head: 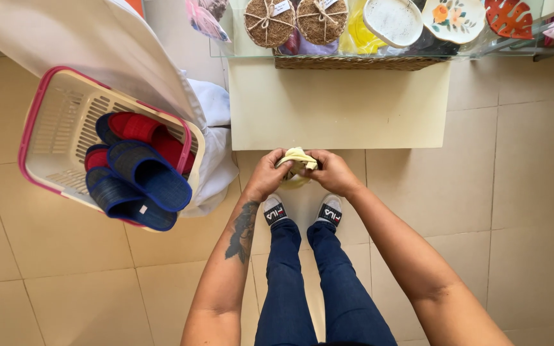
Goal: Cleaning and wiping down several pairs of slippers and placing them into a plastic basket.
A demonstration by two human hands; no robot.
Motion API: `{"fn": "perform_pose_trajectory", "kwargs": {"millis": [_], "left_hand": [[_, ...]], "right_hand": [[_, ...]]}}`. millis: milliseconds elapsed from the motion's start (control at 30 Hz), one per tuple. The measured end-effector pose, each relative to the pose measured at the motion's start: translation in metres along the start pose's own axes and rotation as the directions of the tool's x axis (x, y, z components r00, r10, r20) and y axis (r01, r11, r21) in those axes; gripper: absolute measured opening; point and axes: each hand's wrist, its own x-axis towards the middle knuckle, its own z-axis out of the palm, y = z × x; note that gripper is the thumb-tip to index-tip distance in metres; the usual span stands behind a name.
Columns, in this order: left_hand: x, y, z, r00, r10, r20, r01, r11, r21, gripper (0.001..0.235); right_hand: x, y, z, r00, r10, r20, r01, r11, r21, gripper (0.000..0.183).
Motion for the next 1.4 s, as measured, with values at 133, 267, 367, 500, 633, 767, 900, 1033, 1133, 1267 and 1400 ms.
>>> {"fn": "perform_pose_trajectory", "kwargs": {"millis": [133,267,367,500,633,767,900,1033,1133,1267,1400], "left_hand": [[0.025,-0.017,-0.014,0.999,0.007,-0.034,0.004,0.946,0.323,0.023],[0.059,-0.035,-0.01,0.994,-0.033,-0.102,0.019,0.991,-0.133,0.015],[0.087,-0.046,-0.014,0.987,-0.062,-0.15,-0.001,0.921,-0.39,0.015],[0.103,-0.048,-0.029,0.985,-0.13,-0.112,0.082,0.929,-0.36,0.017],[0.114,-0.064,-0.05,1.0,-0.013,0.012,0.012,0.994,0.111,0.047],[0.136,-0.087,-0.067,0.976,0.213,-0.054,-0.127,0.747,0.652,0.029],[0.145,-0.113,-0.075,0.966,0.248,-0.075,-0.129,0.711,0.691,0.028],[0.175,-0.139,-0.087,0.983,0.16,-0.089,-0.066,0.763,0.643,0.036],[0.183,-0.123,-0.081,0.966,0.183,-0.181,-0.001,0.707,0.707,0.057],[0.197,-0.146,-0.066,0.953,0.266,-0.145,0.02,0.421,0.907,0.073],[0.225,-0.211,-0.069,0.995,0.088,-0.054,0.015,0.39,0.92,0.071]], "right_hand": [[0.036,0.02,-0.014,0.987,-0.162,-0.007,0.153,0.944,-0.293,0.037],[0.074,0.044,-0.005,0.998,0.029,0.049,-0.043,0.955,0.293,0.029],[0.082,0.02,-0.003,0.996,0.081,-0.022,-0.068,0.933,0.354,0.022],[0.102,0.036,-0.01,0.997,0.055,-0.048,-0.041,0.968,0.249,0.02],[0.14,0.091,-0.012,0.999,0.034,0.027,-0.04,0.972,0.232,0.018],[0.154,0.089,-0.004,0.995,-0.097,0.038,0.094,0.993,0.071,0.025],[0.17,0.122,0.007,0.976,-0.216,-0.033,0.21,0.969,-0.13,0.025],[0.196,0.139,0.016,0.985,-0.16,-0.071,0.125,0.926,-0.357,0.027],[0.215,0.146,0.021,0.97,-0.209,-0.12,0.134,0.88,-0.455,0.042],[0.241,0.186,0.041,0.893,-0.448,-0.036,0.327,0.702,-0.633,0.061],[0.263,0.234,0.072,0.987,-0.145,0.073,0.156,0.715,-0.682,0.066]]}}
